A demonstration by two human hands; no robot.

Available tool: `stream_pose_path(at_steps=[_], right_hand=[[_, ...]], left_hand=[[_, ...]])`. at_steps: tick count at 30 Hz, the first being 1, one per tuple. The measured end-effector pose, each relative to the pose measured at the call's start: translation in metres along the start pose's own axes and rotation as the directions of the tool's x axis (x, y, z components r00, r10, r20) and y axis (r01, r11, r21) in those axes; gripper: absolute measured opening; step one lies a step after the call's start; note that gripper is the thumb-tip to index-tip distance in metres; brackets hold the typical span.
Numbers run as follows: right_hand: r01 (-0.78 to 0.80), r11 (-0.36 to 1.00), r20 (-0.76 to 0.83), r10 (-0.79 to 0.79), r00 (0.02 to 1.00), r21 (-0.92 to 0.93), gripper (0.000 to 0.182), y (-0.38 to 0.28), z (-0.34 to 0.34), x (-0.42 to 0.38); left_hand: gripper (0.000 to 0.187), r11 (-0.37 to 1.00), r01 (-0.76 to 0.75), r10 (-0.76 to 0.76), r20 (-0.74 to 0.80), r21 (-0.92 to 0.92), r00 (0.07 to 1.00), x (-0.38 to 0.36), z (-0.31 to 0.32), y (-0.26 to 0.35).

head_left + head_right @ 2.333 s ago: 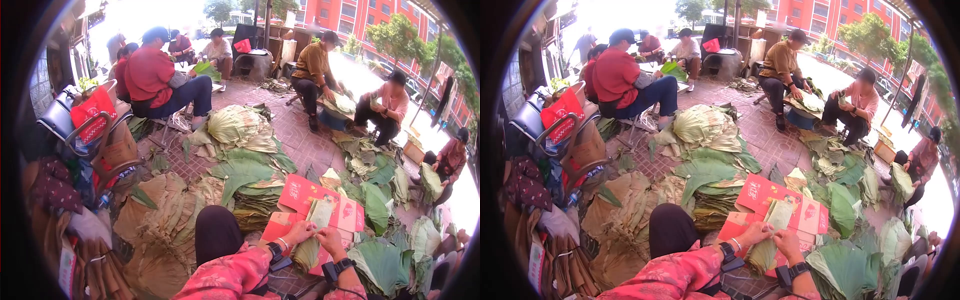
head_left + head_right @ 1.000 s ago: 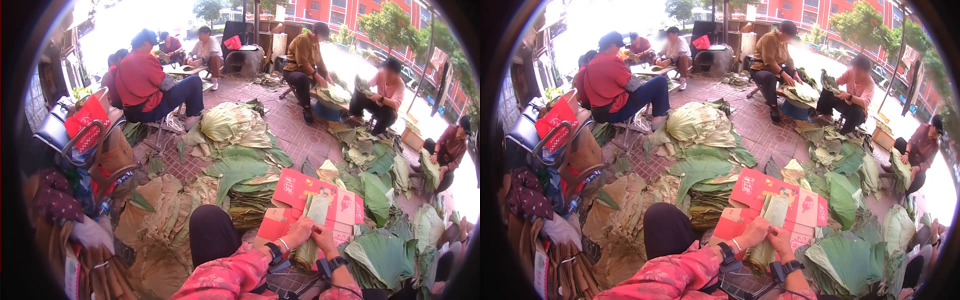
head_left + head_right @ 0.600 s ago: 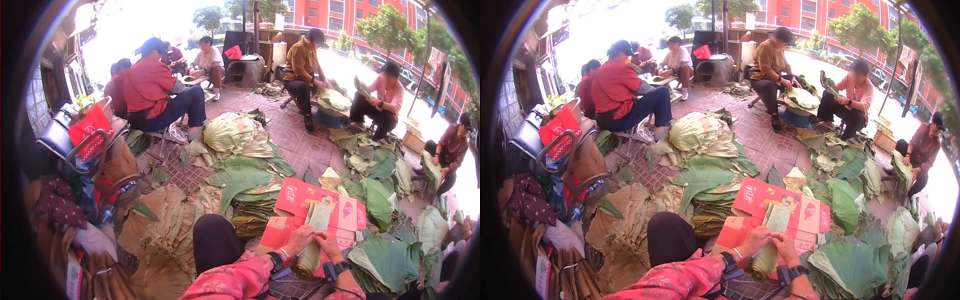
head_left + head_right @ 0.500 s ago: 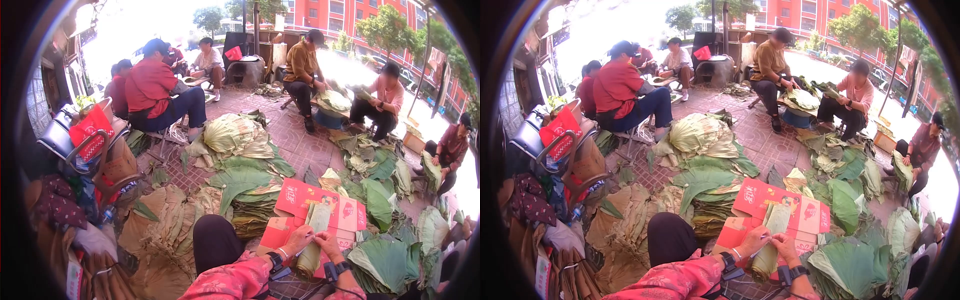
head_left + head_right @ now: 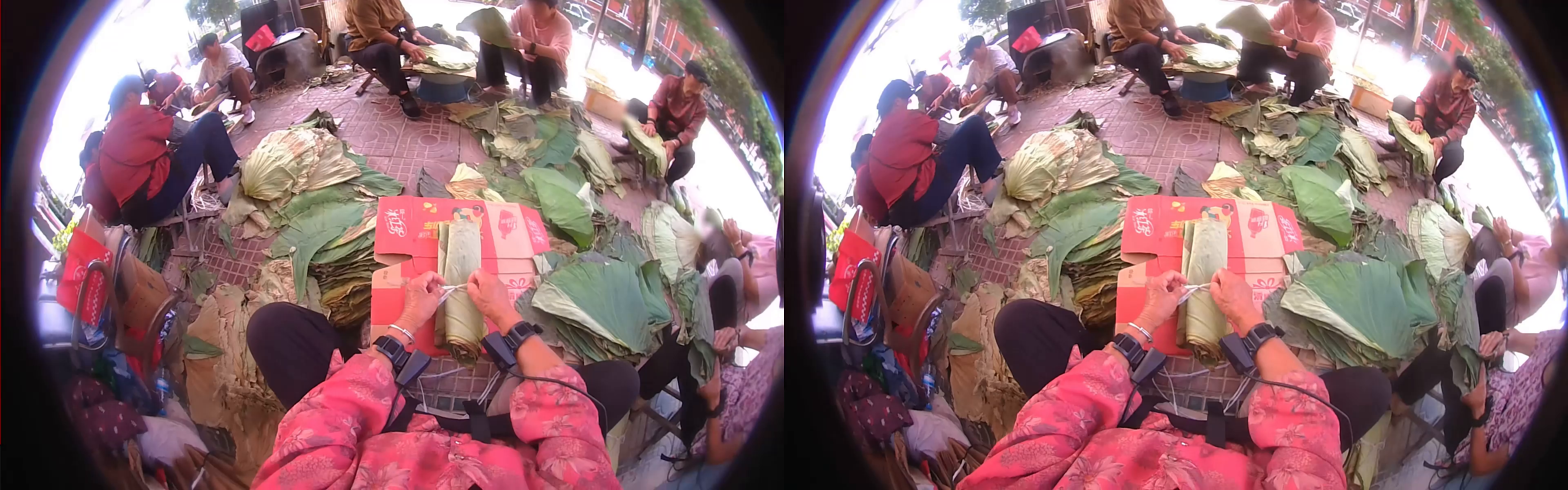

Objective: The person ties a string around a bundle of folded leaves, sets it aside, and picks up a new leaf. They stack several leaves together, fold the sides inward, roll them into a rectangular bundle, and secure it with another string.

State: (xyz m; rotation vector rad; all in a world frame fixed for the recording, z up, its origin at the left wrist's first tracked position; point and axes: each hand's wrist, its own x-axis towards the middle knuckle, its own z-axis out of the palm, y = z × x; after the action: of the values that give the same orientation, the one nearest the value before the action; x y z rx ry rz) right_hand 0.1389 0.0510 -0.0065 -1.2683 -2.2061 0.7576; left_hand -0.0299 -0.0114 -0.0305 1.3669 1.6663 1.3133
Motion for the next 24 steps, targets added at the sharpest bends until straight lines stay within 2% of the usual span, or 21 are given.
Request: stream_pose_path(at_steps=[2,4,5,7,8,11,12,13,15,18,21,22,24], right_hand=[[-0.009,0.999,-0.029,0.010,1.000,0.047,0.013,0.011,0.005,0.000],[-0.032,0.963,-0.137,0.070,0.988,0.266,0.014,0.023,0.006,-0.006],[-0.026,0.928,-0.189,0.103,0.977,0.370,0.014,0.028,0.006,-0.006],[-0.188,0.882,-0.107,0.257,0.961,0.433,0.019,0.042,0.010,-0.008],[-0.263,0.849,-0.064,0.327,0.943,0.459,0.022,0.048,0.010,-0.010],[-0.368,0.801,0.047,0.393,0.918,0.472,0.032,0.041,0.009,-0.018],[-0.378,0.761,0.095,0.390,0.916,0.528,0.040,0.032,0.008,-0.020],[-0.413,0.683,0.161,0.404,0.901,0.603,0.043,0.026,0.002,-0.024],[-0.478,0.502,0.294,0.404,0.866,0.721,0.047,0.012,-0.013,-0.032],[-0.294,0.494,0.142,0.323,0.936,0.818,0.054,0.011,-0.009,-0.032],[-0.284,0.488,0.151,0.293,0.944,0.826,0.056,-0.009,-0.030,-0.015],[-0.259,0.546,0.117,0.281,0.953,0.797,0.057,-0.006,-0.032,-0.003],[-0.204,0.647,0.046,0.253,0.966,0.735,0.060,-0.002,-0.036,0.014]], left_hand=[[0.018,1.000,0.012,-0.012,-0.011,0.002,1.000,0.006,-0.003,-0.013],[0.026,0.999,0.041,-0.041,-0.026,-0.016,0.999,0.008,-0.010,-0.017],[0.029,0.991,0.118,-0.119,-0.015,-0.057,0.993,0.009,-0.011,-0.018],[0.036,0.952,0.276,-0.275,0.022,-0.131,0.961,0.004,-0.018,0.013],[0.047,0.942,0.327,-0.318,0.110,-0.073,0.942,0.006,-0.017,0.011],[0.059,0.990,0.142,-0.144,0.135,0.020,0.980,-0.005,-0.004,0.005],[0.062,0.985,0.171,-0.169,0.188,0.007,0.968,-0.011,-0.007,0.024],[0.061,0.960,0.219,-0.182,0.206,-0.174,0.961,-0.012,-0.004,0.020],[0.062,0.807,0.305,-0.201,0.250,-0.506,0.947,-0.015,0.001,0.015],[0.062,0.574,0.335,-0.248,0.232,-0.747,0.941,-0.005,0.000,0.025],[0.063,0.602,0.220,-0.174,0.143,-0.767,0.974,0.018,-0.006,0.041],[0.063,0.608,0.186,-0.147,0.121,-0.772,0.982,0.028,-0.003,0.036],[0.066,0.876,0.241,-0.235,0.066,-0.418,0.970,0.037,-0.004,0.032]])
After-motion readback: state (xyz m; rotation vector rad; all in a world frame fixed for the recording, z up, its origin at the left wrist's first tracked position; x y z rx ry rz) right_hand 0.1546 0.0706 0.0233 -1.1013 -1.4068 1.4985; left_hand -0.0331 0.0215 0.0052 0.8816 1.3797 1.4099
